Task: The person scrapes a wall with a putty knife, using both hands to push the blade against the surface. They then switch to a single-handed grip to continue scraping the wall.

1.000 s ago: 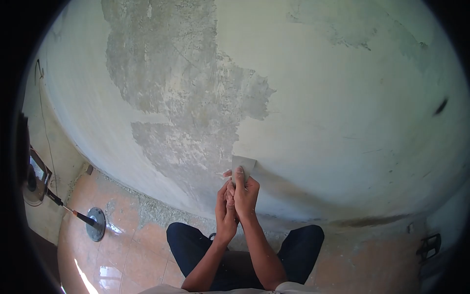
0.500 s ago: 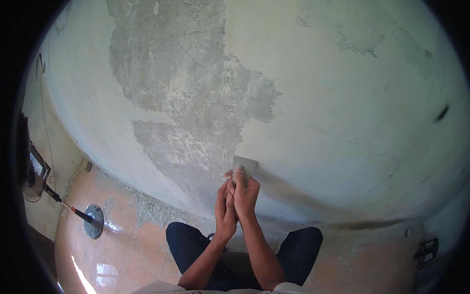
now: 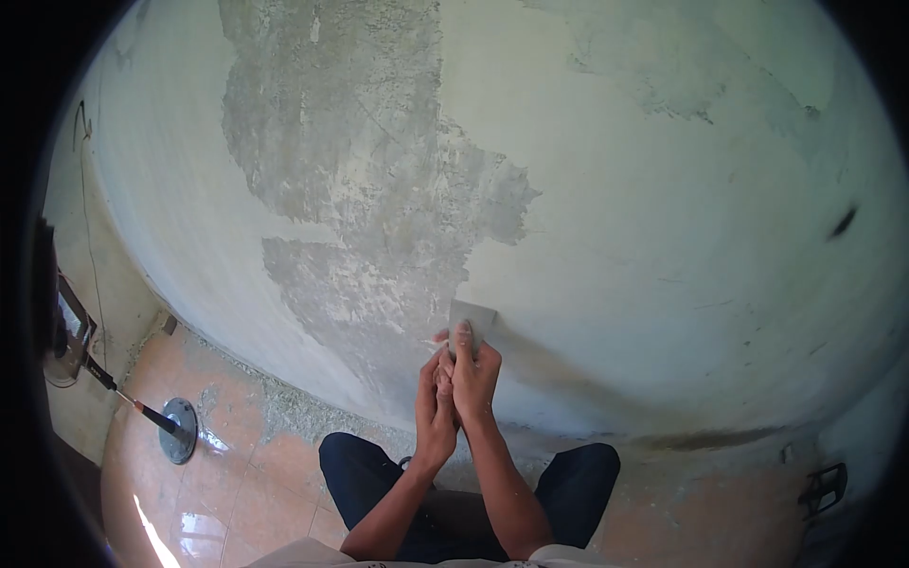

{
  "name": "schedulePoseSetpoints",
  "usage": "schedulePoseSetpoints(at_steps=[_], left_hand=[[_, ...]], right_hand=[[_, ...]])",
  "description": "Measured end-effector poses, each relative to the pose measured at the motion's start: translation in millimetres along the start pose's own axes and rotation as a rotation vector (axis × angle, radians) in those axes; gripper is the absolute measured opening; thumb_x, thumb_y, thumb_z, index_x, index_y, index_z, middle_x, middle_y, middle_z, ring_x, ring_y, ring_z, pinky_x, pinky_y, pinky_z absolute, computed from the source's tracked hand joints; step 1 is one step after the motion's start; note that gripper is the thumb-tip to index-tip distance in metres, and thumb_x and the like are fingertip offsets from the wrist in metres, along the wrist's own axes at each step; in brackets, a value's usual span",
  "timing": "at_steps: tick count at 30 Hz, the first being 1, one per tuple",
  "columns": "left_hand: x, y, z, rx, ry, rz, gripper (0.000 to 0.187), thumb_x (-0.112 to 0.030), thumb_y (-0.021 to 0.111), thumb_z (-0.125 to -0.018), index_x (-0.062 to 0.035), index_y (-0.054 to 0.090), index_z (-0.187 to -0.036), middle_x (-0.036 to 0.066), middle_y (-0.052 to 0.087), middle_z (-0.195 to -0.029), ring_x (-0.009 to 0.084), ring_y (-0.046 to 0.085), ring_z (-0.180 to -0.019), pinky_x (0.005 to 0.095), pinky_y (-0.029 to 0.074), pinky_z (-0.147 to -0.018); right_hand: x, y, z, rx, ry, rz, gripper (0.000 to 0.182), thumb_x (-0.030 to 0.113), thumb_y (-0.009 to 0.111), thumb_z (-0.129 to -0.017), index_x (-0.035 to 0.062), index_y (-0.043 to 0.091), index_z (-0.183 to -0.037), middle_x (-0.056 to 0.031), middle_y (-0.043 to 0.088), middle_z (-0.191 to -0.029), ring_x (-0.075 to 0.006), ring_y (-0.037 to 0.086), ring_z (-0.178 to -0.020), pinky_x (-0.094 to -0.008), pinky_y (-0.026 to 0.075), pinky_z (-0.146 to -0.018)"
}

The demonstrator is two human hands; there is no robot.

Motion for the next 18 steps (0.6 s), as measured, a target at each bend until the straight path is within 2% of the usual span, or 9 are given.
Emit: schedulePoseSetpoints(at_steps=[5, 8, 11, 14, 18], left_hand=[[7, -2, -1, -0.006, -0.003, 0.008, 0.055, -0.036, 0.043, -0.119, 0.0012, 0.041, -0.160, 0.019, 0.054, -0.152, 0.0254, 0.052, -0.141, 0.0395, 0.040, -0.119], [-13, 0, -7, 0.002, 0.005, 0.051, 0.054, -0.034, 0.042, -0.119, 0.0019, 0.041, -0.160, 0.019, 0.054, -0.152, 0.0255, 0.052, -0.141, 0.0396, 0.039, -0.120], [-3, -1, 5, 0.003, 0.000, -0.030, 0.053, -0.034, 0.040, -0.120, 0.0021, 0.041, -0.159, 0.019, 0.054, -0.151, 0.0255, 0.052, -0.141, 0.0390, 0.039, -0.120], [12, -3, 3, -0.009, -0.016, 0.019, 0.055, -0.034, 0.045, -0.119, 0.0009, 0.041, -0.162, 0.021, 0.055, -0.154, 0.0268, 0.055, -0.140, 0.0411, 0.043, -0.118], [7, -1, 5, 0.025, -0.051, 0.055, 0.056, -0.035, 0.045, -0.119, 0.0006, 0.040, -0.162, 0.021, 0.054, -0.156, 0.0281, 0.054, -0.143, 0.0413, 0.042, -0.119]], right_hand=[[10, 4, -3, -0.013, -0.052, 0.053, 0.053, 0.042, 0.055, -0.115, -0.0056, 0.068, -0.099, 0.0038, 0.044, -0.057, -0.0052, 0.043, -0.044, -0.0250, 0.034, -0.043], [23, 16, -5, 0.008, -0.034, -0.026, 0.052, 0.042, 0.055, -0.115, -0.0057, 0.068, -0.098, 0.0036, 0.044, -0.057, -0.0053, 0.043, -0.044, -0.0252, 0.034, -0.042], [6, 0, 4, -0.025, -0.009, 0.033, 0.051, 0.041, 0.056, -0.115, -0.0053, 0.068, -0.098, 0.0037, 0.045, -0.058, -0.0052, 0.042, -0.044, -0.0252, 0.034, -0.042], [-2, -3, 1, -0.025, 0.011, -0.009, 0.050, 0.040, 0.056, -0.115, -0.0047, 0.068, -0.098, 0.0042, 0.045, -0.058, -0.0049, 0.043, -0.045, -0.0249, 0.034, -0.042], [0, -3, 3, -0.041, 0.007, 0.033, 0.050, 0.041, 0.056, -0.115, -0.0042, 0.068, -0.097, 0.0047, 0.045, -0.058, -0.0045, 0.042, -0.045, -0.0247, 0.034, -0.043]])
Point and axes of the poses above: each hand's wrist, its own z-axis away from the middle knuckle, its own y-axis out of the palm, x = y × z, the point moved 9 cm from there along -z, towards the middle knuckle
